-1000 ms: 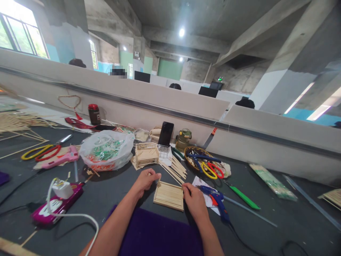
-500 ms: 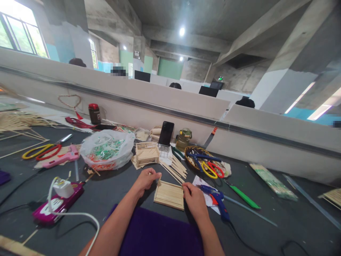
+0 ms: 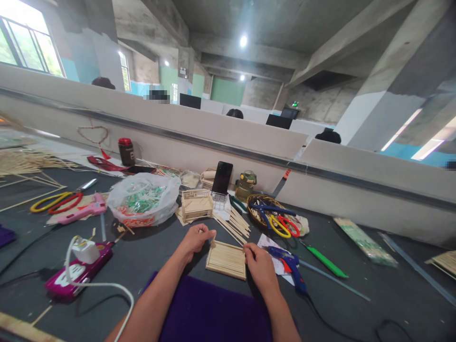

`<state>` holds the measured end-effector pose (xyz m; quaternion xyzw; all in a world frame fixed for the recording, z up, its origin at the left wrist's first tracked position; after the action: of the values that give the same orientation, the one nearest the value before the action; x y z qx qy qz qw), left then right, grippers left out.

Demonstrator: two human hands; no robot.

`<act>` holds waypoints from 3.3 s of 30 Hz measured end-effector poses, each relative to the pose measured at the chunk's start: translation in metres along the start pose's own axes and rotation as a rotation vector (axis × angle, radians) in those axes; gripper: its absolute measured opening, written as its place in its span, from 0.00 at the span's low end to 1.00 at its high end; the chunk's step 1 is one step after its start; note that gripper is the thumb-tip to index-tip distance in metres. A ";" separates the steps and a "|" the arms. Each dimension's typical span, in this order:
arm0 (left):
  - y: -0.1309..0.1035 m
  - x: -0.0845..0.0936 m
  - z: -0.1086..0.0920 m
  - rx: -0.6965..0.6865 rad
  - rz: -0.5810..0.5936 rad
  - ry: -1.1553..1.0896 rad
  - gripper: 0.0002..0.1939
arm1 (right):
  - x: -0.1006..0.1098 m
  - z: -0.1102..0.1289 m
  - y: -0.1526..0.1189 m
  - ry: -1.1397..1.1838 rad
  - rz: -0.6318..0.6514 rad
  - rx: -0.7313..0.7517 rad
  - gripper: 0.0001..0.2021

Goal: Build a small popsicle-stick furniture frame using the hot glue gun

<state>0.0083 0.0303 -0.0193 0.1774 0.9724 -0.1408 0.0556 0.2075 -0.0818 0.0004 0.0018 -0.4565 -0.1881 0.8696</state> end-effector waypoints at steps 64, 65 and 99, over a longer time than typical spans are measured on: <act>0.000 -0.001 0.000 -0.004 -0.001 -0.002 0.23 | -0.001 -0.001 0.001 -0.001 0.023 -0.026 0.16; 0.000 -0.001 0.000 -0.005 -0.001 -0.003 0.23 | -0.001 -0.001 0.001 -0.001 0.022 -0.023 0.16; 0.001 0.000 0.002 -0.007 -0.007 -0.009 0.23 | 0.001 0.002 0.000 -0.020 0.013 -0.012 0.16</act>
<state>0.0088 0.0309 -0.0211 0.1730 0.9733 -0.1383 0.0602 0.2064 -0.0823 0.0026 -0.0081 -0.4639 -0.1850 0.8663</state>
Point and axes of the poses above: each hand's wrist, its own y-axis towards the middle knuckle, its own x-axis out of the back of the hand, z = x × y, the point moved 2 cm from there along y, towards the middle knuckle, and after that the axes turned 3 degrees about -z, right-handed, at the moved point
